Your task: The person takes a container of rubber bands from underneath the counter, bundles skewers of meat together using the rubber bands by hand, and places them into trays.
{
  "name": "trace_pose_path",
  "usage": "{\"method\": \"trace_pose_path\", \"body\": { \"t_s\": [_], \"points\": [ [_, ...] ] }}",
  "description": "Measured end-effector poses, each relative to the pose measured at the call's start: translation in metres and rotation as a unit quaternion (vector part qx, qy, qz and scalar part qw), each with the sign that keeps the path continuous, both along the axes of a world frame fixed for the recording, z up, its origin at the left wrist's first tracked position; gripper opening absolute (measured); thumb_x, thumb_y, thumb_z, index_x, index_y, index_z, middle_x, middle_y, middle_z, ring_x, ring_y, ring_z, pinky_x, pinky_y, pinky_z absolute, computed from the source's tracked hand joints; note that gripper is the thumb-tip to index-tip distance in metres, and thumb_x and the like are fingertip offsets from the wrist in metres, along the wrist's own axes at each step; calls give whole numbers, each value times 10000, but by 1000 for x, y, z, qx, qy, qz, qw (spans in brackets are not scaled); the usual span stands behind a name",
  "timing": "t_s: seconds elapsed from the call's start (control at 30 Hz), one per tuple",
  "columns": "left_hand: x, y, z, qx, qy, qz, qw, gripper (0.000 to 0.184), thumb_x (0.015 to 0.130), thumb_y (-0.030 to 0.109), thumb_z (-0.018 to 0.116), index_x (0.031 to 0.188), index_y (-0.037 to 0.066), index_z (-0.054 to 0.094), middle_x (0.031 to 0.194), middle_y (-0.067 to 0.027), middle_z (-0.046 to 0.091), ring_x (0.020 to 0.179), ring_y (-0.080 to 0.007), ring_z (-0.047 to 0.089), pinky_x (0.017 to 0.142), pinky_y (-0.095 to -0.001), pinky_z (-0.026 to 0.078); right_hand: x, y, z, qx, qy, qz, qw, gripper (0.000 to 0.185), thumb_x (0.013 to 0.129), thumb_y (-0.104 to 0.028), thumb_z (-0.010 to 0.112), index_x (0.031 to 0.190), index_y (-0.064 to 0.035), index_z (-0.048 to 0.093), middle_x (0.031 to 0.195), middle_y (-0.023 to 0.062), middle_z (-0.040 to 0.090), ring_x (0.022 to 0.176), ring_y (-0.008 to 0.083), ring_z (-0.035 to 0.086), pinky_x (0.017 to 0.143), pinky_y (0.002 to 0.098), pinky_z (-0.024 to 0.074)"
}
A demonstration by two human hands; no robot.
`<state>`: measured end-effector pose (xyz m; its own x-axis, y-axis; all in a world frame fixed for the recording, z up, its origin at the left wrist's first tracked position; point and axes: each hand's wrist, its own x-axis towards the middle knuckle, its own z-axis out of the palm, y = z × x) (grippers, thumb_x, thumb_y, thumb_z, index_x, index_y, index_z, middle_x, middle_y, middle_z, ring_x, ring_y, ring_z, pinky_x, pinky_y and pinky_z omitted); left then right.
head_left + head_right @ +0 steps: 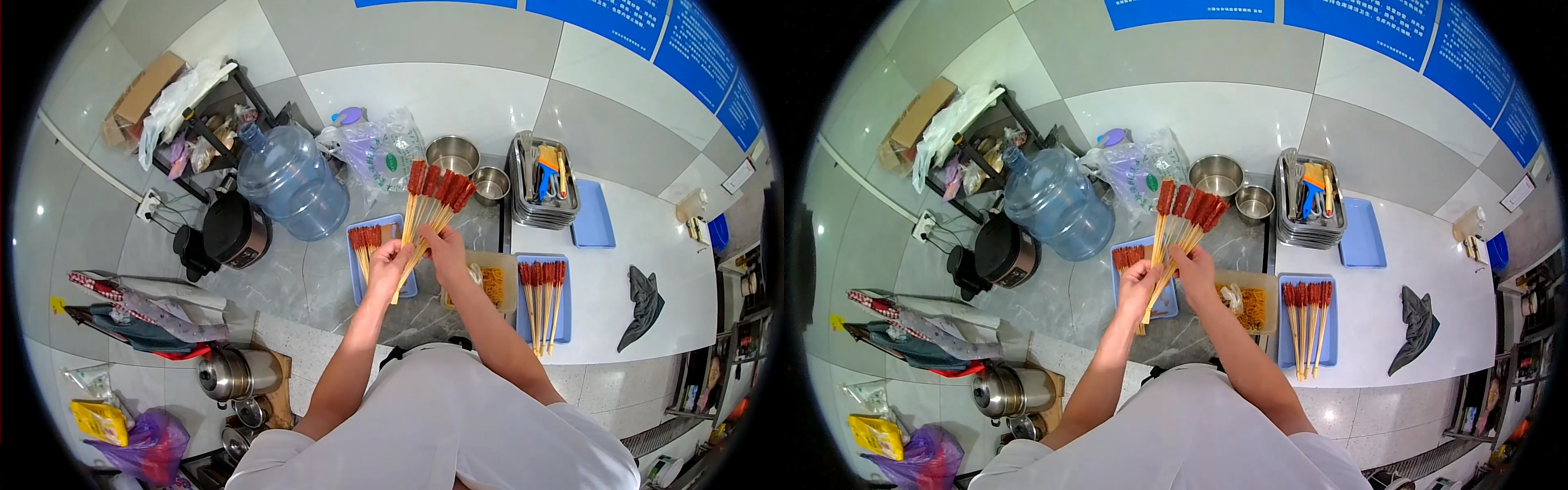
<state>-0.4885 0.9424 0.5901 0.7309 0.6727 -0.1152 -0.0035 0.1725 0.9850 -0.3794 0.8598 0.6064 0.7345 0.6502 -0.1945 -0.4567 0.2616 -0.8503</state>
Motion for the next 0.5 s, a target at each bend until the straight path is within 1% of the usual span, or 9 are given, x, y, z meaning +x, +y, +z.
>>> {"method": "trace_pose_path", "body": {
  "t_s": [0.1,0.13,0.2,0.37,0.47,0.5],
  "points": [
    [2,1,0,-16,-23,17,999,141,958,153,600,890,43,656,736,4,632,596,-46,515,531,-205,393,-3,-1,1,-24,-1,-27,999,143,906,-173,643,872,-35,627,727,-11,596,584,65,513,499,236,390],
    [2,2,1,-16,-33,28,999,142,957,154,602,887,43,656,732,7,628,594,-42,508,528,-204,387,-3,-2,3,-24,-1,-26,999,143,906,-173,643,872,-35,627,727,-11,596,584,65,513,499,236,390],
    [0,2,1,-15,-30,13,999,145,957,158,604,883,44,655,722,12,618,592,-40,504,526,-204,384,-2,-4,7,-15,-15,20,1000,145,909,-175,639,883,-33,624,723,-7,593,600,64,517,504,238,392],
    [0,0,-4,9,-15,-11,1000,154,959,166,606,872,48,652,694,23,592,584,-39,495,520,-206,380,-2,-4,11,-26,-5,24,999,150,911,-186,638,895,-38,622,725,-4,596,601,63,515,515,234,393],
    [1,-3,0,6,-18,-1,1000,169,965,165,596,843,54,636,677,29,576,573,-43,491,511,-207,379,-2,-3,5,-21,1,12,1000,145,917,-185,626,891,-42,616,737,1,600,608,66,520,527,234,399],
    [1,-3,2,-16,-22,14,1000,175,969,164,588,837,55,624,672,27,573,572,-46,495,511,-209,382,-3,-3,3,-18,-1,2,1000,141,921,-182,618,890,-45,612,747,4,602,617,69,526,535,234,404]
  ]
}}
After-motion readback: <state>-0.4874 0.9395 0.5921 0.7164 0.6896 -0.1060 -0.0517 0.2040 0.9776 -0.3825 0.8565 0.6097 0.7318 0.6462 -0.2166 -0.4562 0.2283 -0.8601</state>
